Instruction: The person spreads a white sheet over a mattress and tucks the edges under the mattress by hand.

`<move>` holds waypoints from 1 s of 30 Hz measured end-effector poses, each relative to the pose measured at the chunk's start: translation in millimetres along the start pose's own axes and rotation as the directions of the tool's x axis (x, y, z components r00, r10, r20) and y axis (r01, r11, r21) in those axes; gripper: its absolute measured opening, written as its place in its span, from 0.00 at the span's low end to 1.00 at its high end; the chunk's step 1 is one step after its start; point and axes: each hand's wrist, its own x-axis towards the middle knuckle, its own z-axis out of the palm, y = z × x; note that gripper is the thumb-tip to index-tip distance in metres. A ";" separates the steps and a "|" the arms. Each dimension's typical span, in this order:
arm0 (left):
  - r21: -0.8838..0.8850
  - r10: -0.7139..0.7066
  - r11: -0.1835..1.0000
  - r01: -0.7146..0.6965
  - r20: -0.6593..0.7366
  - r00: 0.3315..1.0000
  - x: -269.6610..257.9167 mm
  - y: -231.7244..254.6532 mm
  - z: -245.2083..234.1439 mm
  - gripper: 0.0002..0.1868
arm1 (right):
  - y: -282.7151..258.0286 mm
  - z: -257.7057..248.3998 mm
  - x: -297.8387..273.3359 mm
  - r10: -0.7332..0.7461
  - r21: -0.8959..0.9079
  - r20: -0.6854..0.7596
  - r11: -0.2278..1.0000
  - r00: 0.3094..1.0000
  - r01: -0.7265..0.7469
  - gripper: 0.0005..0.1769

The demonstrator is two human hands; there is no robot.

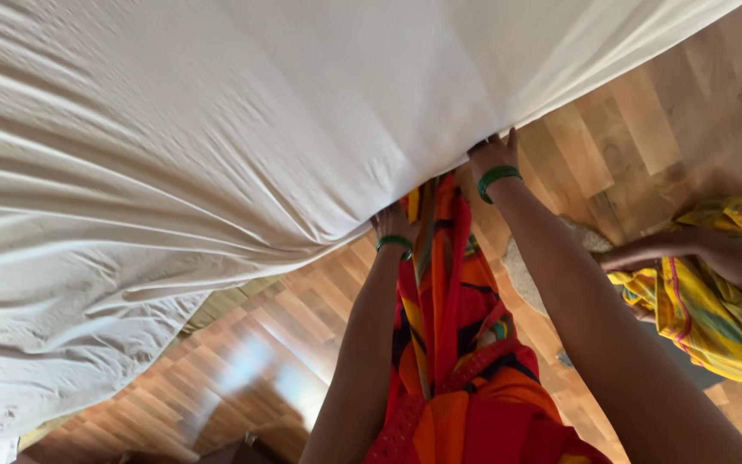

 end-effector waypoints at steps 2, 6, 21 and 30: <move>-0.037 0.029 0.999 -0.032 -0.089 0.996 -4.7 0.0 -1.4 0.53 | 2.8 -13.1 1.8 -0.007 -0.057 0.062 0.998 0.998 0.011 0.35; -0.224 -0.061 0.974 -0.022 -0.356 0.932 -35.4 19.7 18.9 0.42 | -0.2 -17.6 -0.2 0.005 -0.081 0.156 0.997 0.988 0.008 0.34; 0.180 0.260 0.959 -0.220 -0.239 0.936 2.7 104.1 -19.1 0.47 | 4.4 6.2 -24.1 -0.187 -0.086 -0.140 0.981 0.972 0.176 0.25; 0.078 0.067 0.994 -0.074 0.088 0.994 9.4 116.4 -59.7 0.52 | 6.0 93.3 -15.9 0.612 0.876 0.241 -0.472 0.753 0.103 0.23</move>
